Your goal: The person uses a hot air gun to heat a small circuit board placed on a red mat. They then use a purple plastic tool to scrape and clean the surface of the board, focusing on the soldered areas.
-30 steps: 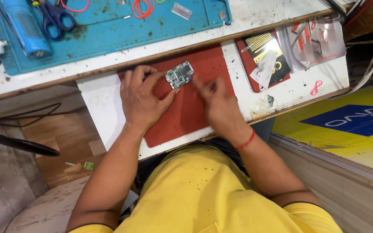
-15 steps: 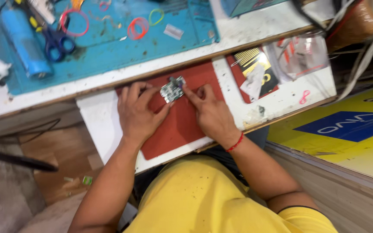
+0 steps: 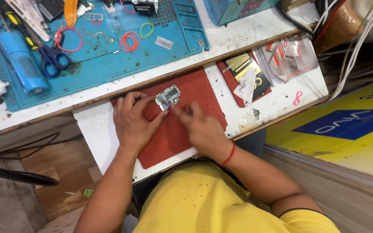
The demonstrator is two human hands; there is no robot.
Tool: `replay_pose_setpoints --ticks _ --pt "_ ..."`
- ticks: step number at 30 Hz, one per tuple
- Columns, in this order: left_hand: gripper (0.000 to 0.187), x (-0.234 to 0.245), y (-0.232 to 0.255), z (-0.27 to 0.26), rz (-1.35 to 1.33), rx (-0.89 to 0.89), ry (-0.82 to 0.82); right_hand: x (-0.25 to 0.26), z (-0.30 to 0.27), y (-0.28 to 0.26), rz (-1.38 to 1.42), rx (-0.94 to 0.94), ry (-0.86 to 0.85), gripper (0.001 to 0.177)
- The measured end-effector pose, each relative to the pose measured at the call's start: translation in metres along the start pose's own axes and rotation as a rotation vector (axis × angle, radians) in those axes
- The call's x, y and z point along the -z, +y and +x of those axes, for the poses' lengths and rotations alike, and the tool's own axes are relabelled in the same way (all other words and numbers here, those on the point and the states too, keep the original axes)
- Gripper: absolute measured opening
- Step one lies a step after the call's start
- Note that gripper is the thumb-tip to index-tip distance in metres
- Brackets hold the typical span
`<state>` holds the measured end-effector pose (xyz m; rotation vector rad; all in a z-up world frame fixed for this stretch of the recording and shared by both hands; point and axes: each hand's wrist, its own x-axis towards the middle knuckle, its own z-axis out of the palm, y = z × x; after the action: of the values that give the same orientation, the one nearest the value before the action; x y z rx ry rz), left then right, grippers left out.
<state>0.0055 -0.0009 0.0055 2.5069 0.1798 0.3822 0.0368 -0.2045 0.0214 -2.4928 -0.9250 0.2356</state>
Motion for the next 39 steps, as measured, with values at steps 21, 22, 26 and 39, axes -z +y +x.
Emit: replay_pose_setpoints --ticks 21,22,26,39 --pt "0.043 -0.001 -0.007 -0.011 -0.027 -0.027 0.003 0.004 0.006 0.025 -0.036 -0.016 0.041 0.055" --pt "0.043 -0.002 -0.008 -0.012 -0.031 -0.030 0.004 0.006 0.008 0.027 -0.040 -0.063 0.059 0.051" --pt "0.047 0.001 -0.010 -0.009 -0.031 -0.042 -0.016 0.002 -0.003 0.011 -0.002 0.029 -0.079 0.062" --pt "0.045 -0.004 -0.015 -0.013 -0.028 -0.039 -0.001 0.003 0.007 0.016 -0.037 -0.032 -0.049 0.060"
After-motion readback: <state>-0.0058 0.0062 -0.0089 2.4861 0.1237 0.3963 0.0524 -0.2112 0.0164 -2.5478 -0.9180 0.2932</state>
